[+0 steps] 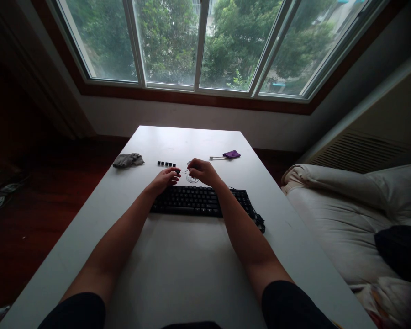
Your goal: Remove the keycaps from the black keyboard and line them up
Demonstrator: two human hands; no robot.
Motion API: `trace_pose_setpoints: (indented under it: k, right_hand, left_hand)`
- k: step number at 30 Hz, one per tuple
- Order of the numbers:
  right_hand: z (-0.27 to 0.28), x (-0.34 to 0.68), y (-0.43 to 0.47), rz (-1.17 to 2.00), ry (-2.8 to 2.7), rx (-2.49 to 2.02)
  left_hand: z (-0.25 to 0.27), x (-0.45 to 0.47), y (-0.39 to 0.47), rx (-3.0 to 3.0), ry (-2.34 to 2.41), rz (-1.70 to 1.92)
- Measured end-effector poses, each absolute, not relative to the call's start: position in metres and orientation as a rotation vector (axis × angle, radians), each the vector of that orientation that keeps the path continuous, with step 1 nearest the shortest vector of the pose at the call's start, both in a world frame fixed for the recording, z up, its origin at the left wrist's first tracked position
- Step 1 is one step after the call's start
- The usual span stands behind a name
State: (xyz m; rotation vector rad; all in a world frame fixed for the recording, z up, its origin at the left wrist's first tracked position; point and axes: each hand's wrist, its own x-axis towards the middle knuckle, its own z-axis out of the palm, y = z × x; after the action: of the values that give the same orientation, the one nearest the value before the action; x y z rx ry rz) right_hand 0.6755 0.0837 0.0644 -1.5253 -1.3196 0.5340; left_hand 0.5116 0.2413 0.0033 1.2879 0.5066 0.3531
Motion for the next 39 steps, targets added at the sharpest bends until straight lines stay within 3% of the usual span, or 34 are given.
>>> trace_pose_setpoints:
  k: [8,16,30,39]
  right_hand:
    - [0.028,0.692,0.094,0.552,-1.198,-1.649]
    - [-0.011,0.697,0.1,0.55,-1.079,-1.761]
    - [-0.026,0.709,0.102,0.529,-1.041,-1.747]
    - [-0.03,0.711,0.102,0.499,-1.093,-1.757]
  left_hand:
    - [-0.002,0.514,0.251,1.22,0.611,0.377]
    - [-0.016,0.52,0.257,1.608,0.726,0.533]
    - [-0.005,0.583,0.303,2.651,0.744,0.529]
    - [-0.016,0.605,0.325,2.801,0.784,0.331]
